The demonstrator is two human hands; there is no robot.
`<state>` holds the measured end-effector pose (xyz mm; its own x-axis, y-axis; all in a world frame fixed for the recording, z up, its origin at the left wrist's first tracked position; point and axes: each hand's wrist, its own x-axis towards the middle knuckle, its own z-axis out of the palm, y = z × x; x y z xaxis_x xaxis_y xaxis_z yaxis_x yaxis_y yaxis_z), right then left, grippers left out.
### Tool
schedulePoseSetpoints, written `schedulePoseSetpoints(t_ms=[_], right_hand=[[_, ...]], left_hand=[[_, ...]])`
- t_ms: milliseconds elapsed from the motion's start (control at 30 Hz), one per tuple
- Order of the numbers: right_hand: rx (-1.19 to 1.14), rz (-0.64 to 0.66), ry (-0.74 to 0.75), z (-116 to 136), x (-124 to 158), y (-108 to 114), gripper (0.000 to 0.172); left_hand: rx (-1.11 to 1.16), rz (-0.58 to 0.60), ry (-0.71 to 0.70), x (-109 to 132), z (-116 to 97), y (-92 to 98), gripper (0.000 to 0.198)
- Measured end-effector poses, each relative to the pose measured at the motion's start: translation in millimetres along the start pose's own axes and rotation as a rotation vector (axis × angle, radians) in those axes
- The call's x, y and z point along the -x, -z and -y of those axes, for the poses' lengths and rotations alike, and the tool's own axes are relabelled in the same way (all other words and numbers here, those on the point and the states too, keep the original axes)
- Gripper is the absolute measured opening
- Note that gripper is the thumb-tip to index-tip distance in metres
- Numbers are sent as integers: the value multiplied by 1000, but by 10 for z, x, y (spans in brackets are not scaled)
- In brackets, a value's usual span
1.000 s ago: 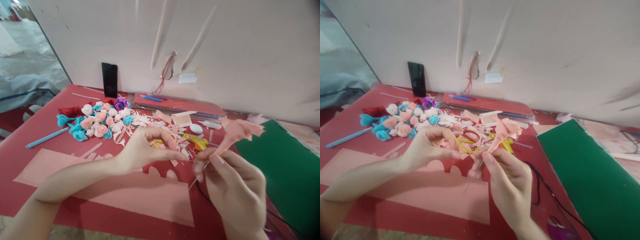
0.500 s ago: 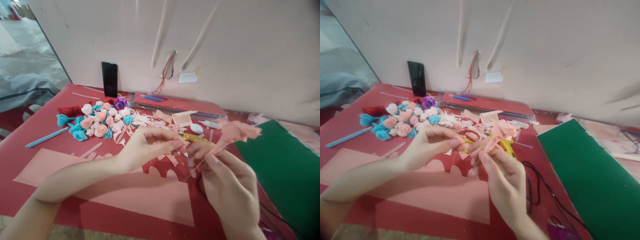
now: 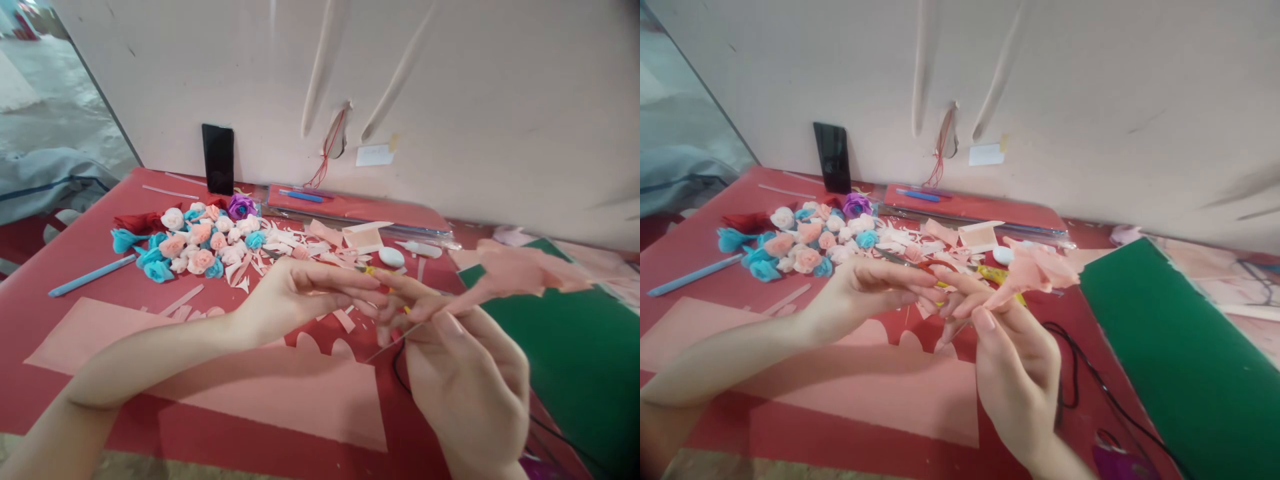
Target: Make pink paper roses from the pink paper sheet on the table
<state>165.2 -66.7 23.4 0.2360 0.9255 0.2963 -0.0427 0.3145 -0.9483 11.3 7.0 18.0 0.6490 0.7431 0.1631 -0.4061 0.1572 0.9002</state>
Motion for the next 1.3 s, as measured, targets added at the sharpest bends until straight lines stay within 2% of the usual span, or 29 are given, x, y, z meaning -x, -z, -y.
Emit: schedulePoseSetpoints(t_ms=[267,500,733,1100,1300], right_hand=[[-35,22,-26,-7,42,2,13],[13,88,-5,10,82,38,14],[14,119,1,-5,121,71,15],[27,175,26,-10,109,52,16],[43,150,34,-10,92,33,15]], left_hand=[[42,-47,139,-18,-41,-32,19],[33,-64,123,-12,-43,-43,14],[144,-50,164,-21,-35,-52,14],[60,-38,62,-20,-47,-62,20],[118,-38,92,-14,-69,-66,17]])
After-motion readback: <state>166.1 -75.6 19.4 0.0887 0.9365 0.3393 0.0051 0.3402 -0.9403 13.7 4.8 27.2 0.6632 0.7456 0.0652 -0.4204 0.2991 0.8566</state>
